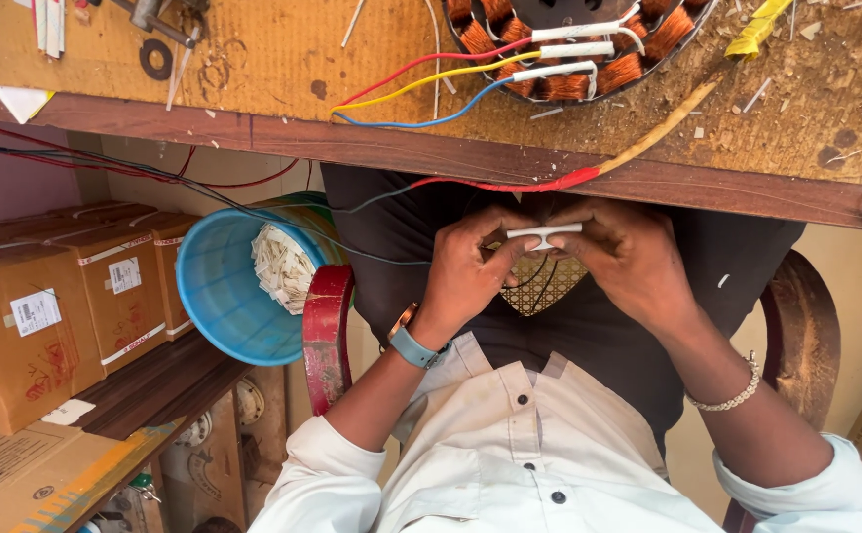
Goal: The person strips insulation from wires using a yellow wire stripper, then inserts white plastic connectors onto the exposed wire ends of a motor stator. They cut a piece of white tape with scissors and wrap it around the connector assembly to secure the connections.
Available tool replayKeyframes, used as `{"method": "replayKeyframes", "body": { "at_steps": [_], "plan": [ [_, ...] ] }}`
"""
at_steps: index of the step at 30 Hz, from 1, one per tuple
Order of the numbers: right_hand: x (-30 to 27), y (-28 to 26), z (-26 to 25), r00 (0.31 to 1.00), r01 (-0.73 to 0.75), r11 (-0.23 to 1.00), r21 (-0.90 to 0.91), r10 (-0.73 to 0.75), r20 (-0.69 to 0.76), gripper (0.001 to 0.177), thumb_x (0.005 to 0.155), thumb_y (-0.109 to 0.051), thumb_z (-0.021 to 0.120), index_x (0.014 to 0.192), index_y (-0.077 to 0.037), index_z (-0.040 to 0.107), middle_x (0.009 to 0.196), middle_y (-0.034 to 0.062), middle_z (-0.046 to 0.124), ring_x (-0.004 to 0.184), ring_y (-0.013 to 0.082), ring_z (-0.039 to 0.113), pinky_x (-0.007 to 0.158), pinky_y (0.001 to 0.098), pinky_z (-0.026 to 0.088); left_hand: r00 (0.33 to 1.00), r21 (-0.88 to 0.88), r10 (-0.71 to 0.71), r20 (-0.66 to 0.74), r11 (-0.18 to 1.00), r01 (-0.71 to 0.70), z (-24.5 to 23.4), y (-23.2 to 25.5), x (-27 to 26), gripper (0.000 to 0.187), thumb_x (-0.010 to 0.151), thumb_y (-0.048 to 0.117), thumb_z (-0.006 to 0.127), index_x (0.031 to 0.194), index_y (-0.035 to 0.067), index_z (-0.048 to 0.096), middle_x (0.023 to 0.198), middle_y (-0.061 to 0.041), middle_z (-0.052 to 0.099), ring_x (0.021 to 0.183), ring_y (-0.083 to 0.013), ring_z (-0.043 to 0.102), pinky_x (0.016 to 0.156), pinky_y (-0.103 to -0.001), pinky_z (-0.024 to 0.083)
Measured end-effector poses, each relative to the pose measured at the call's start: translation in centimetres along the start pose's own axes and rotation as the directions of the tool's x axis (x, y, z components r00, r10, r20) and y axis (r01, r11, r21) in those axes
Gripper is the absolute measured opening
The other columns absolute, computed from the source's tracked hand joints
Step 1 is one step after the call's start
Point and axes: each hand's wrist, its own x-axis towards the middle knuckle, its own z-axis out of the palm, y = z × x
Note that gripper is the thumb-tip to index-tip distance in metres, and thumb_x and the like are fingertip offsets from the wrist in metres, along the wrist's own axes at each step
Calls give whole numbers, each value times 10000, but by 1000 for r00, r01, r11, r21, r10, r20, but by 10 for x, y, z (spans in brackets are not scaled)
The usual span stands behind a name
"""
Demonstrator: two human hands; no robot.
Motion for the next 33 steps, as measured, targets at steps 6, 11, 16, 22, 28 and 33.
{"method": "replayKeyframes", "body": {
  "at_steps": [6,11,16,22,28,33],
  "plan": [
    [3,3,-1,994,-107,966,237,100,41,256,900,-25,719,1152,12,700,1030,99,765,914,149,754,811,276,629,1000,-37,7,12,999,-7,1,-2,-1,135,927,11,715,1053,-30,691,908,-89,729,683,-120,706,510,-254,610],
    [0,4,-1,999,-52,988,143,51,6,219,910,-33,724,1121,23,717,1015,101,772,914,131,739,798,272,619,999,-81,42,15,996,-41,4,-3,-1,121,945,1,683,1062,-28,676,962,-88,719,763,-121,721,537,-252,633],
    [-3,1,0,1000,12,995,102,-11,-12,160,939,-16,698,1089,35,711,977,101,775,876,123,739,763,267,617,999,-59,24,24,998,-22,4,-1,-1,113,942,-2,694,1050,-29,678,944,-84,722,742,-122,719,534,-249,623],
    [0,0,1,999,-49,983,179,48,10,127,950,-8,670,1063,46,693,955,104,767,842,147,762,752,271,657,999,-33,48,1,998,-48,5,1,-3,114,929,-7,709,1038,-30,684,934,-86,719,740,-118,717,536,-243,618],
    [-1,0,2,1000,7,991,135,-10,21,110,953,-12,675,1042,49,700,932,106,763,836,150,772,748,273,662,998,-65,55,-30,996,-57,5,-1,-8,36,939,-17,696,966,-42,692,929,-93,711,721,-115,719,544,-243,611],
    [-3,-5,1,998,69,997,47,-68,-19,103,933,-22,707,1009,39,738,905,89,777,810,144,780,705,264,660,999,-164,-11,-52,986,3,7,-8,-8,64,933,10,728,977,-30,751,886,-82,739,767,-110,736,585,-247,644]
  ]
}}
